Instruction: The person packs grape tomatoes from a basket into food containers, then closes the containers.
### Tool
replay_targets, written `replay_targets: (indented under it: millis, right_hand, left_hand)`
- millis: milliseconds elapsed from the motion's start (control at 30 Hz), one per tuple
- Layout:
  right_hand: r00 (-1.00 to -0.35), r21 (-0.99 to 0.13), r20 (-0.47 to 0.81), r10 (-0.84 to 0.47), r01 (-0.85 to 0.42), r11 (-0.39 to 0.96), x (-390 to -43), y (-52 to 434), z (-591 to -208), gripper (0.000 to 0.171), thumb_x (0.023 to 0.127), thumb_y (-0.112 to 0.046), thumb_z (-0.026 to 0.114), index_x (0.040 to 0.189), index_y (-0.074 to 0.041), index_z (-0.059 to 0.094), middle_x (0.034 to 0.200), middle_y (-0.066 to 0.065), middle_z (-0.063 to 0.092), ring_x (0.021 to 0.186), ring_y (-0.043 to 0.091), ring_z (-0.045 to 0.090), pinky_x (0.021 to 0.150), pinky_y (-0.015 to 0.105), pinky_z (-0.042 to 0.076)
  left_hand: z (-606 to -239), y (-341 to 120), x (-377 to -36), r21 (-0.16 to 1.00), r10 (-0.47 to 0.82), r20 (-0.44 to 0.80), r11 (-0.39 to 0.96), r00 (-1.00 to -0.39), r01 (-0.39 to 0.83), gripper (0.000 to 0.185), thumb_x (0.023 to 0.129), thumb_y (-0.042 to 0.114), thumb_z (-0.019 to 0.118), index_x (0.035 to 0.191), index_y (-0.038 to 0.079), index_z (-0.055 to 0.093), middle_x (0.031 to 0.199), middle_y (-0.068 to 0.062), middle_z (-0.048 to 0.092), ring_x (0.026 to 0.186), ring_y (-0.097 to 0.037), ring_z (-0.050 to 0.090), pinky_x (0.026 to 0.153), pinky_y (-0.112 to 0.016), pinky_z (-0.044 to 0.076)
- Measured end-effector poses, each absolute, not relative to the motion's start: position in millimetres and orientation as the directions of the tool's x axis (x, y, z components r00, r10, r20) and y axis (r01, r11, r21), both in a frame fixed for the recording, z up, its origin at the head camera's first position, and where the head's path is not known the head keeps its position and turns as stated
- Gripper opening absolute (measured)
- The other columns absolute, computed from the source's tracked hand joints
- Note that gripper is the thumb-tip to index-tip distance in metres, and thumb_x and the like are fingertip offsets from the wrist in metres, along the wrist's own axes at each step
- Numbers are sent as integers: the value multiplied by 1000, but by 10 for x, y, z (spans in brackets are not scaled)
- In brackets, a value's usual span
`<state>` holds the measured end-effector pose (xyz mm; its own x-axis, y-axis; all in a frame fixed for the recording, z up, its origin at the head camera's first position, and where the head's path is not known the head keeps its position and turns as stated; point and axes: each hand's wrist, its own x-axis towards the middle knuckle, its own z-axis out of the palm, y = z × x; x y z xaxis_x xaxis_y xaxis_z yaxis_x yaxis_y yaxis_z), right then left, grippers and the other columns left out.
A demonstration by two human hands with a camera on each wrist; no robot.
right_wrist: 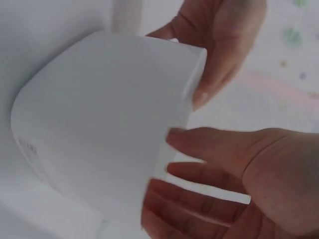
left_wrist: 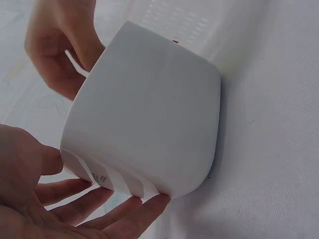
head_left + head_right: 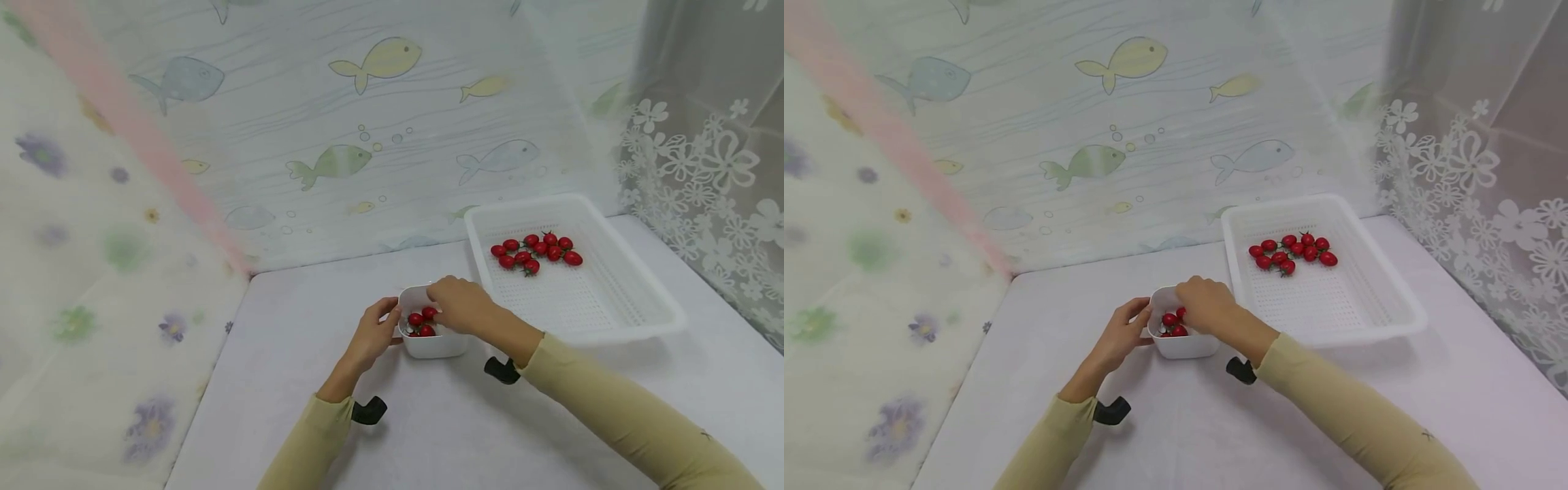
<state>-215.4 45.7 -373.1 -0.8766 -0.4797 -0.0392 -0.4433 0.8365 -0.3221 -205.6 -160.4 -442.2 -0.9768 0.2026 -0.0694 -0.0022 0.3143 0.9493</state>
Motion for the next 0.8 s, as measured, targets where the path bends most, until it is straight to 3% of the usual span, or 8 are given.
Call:
replay_targets:
  millis: [167, 400, 633, 800]
  right_hand:
    - [-845, -362, -38, -534, -486, 795, -2105, 679, -3586, 31, 92, -19, 78, 117, -4, 71, 117, 12, 71, 101, 26, 66, 79, 40, 62]
    - [-801, -464, -6, -599, -528, 711, -2143, 1005, -3466, 24, 91, -16, 78, 112, -6, 72, 110, 7, 71, 94, 22, 67, 75, 32, 60]
    - [-763, -487, -8, -647, -562, 669, -2229, 1392, -3357, 25, 92, -16, 78, 114, -9, 71, 111, 3, 69, 100, 23, 67, 85, 39, 61]
    - [-777, -478, -4, -629, -551, 684, -2328, 1678, -3294, 25, 90, -12, 78, 114, -6, 71, 110, 4, 70, 97, 20, 67, 85, 40, 61]
  left_hand:
    - [-4411, -1603, -2048, 945, 185, -80, 328, -979, -15, 40, 110, 20, 47, 146, 3, 50, 155, -21, 44, 134, -44, 52, 83, -42, 64]
    - [-4404, -1602, -2043, 944, 176, -78, 329, -981, -17, 40, 110, 21, 48, 147, 3, 50, 155, -20, 44, 135, -44, 52, 83, -42, 64]
    - [-4415, -1601, -2050, 950, 181, -81, 313, -980, -21, 41, 111, 22, 47, 147, 3, 50, 155, -20, 45, 135, -43, 52, 84, -42, 63]
    - [-4415, -1606, -2053, 950, 180, -78, 311, -981, -19, 41, 111, 22, 47, 147, 2, 50, 155, -21, 45, 135, -43, 52, 84, -41, 63]
